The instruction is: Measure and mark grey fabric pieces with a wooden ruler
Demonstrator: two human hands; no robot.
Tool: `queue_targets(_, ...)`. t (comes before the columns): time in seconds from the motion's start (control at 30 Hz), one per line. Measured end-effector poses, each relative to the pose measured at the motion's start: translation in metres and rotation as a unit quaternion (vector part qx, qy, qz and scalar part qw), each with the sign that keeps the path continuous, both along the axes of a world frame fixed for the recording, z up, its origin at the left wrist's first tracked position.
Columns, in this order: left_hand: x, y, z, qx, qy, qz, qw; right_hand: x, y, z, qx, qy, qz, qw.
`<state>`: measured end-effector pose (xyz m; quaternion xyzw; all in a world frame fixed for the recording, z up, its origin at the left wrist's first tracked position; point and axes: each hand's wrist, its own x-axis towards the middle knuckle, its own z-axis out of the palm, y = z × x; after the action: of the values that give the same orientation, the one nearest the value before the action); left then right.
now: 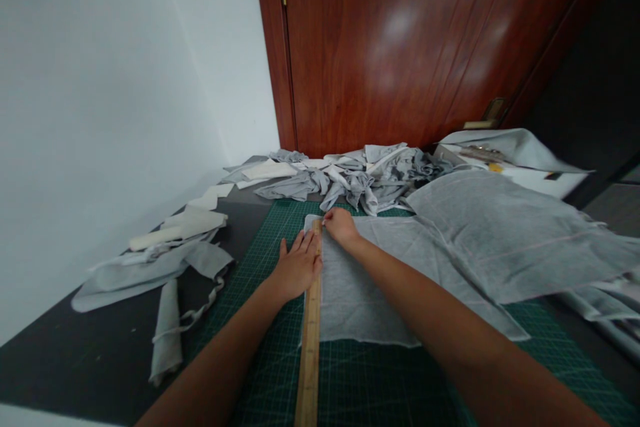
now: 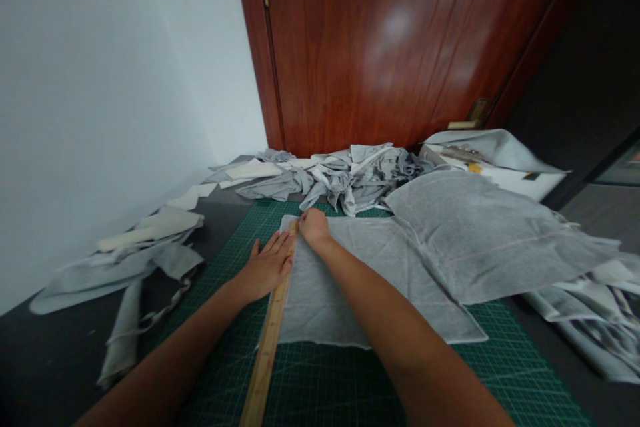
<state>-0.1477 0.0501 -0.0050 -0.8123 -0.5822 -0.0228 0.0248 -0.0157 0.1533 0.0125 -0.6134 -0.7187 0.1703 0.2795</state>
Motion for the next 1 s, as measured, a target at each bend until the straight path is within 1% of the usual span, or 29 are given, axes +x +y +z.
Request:
queue_targets(0.4,0.002,0.0,0.004,-0.009,-0.01,0.01,1.0,0.005,-0.016,0.007,-0.001,-0.047,0.043,0.998)
queue_targets(0.67,0.002,-0.001,0.007,-0.017,-0.014,0.005,1.0,0.008,-0.027,0.011,-0.004,-0.059,0.065,0.996)
queue_targets(1.0,0.003,-0.001,0.008,-0.016,-0.001,0.009,1.0,0.011,-0.041,0.014,-0.017,-0.074,0.1,0.992)
